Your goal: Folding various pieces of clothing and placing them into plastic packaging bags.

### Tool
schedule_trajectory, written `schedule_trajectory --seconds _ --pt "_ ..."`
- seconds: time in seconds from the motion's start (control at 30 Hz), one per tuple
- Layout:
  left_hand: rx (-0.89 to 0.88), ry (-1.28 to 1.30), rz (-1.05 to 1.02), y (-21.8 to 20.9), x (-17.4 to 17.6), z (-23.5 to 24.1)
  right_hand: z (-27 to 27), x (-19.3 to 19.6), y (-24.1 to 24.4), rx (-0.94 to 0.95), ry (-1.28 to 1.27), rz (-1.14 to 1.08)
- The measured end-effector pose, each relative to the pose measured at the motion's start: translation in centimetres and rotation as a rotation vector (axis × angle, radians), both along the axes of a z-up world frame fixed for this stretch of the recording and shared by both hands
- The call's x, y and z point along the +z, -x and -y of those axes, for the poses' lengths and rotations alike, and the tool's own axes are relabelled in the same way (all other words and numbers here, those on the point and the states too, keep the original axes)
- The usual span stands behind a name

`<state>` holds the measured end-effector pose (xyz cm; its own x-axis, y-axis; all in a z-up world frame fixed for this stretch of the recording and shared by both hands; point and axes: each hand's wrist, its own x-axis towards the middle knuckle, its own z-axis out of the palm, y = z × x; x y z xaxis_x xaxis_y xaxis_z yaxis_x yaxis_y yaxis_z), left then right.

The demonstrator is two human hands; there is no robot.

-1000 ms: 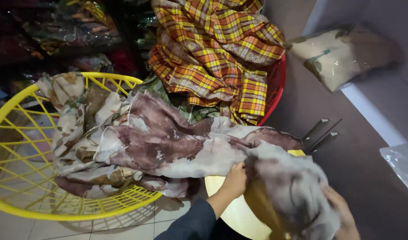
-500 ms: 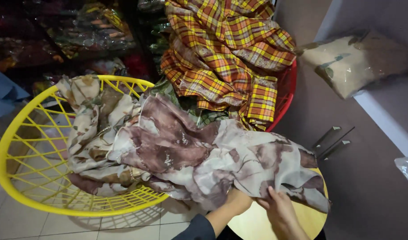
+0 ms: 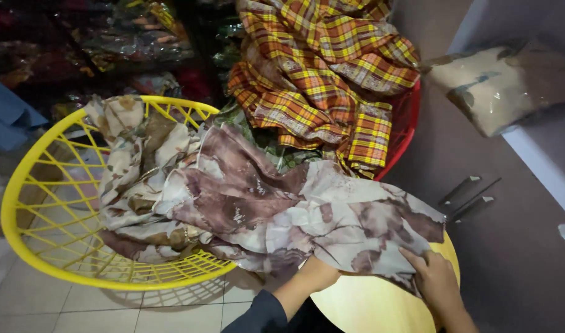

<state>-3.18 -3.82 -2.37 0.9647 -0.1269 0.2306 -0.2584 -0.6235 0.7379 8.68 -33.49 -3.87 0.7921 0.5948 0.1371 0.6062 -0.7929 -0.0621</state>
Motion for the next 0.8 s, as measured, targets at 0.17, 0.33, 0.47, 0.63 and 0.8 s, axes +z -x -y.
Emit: schedule_trajectory --seconds 0.17,0.33,0.47,0.63,0.8 --pt "0.072 -0.152 -0.038 2.3 -2.3 -1.3 0.3 -0.7 1.7 -0.005 -0.161 0.209" --pt "0.453 0.046 -0.237 2.7 -9.5 -4.2 2.3 -4.0 1.4 -0.042 -0.202 0.176" --pt "0.835 0.572 -0.061 2.2 -15.2 -7.4 4.0 -6.3 1.1 0.023 -0.348 0.141" --pt "1.043 0.877 -0.02 0.9 -13.1 -11.1 3.4 -3.7 2.7 -0.078 -0.274 -0.073" --pt "1.028 1.053 0.021 -0.6 -15.8 -13.8 4.6 -6.5 2.4 0.012 -0.188 0.025"
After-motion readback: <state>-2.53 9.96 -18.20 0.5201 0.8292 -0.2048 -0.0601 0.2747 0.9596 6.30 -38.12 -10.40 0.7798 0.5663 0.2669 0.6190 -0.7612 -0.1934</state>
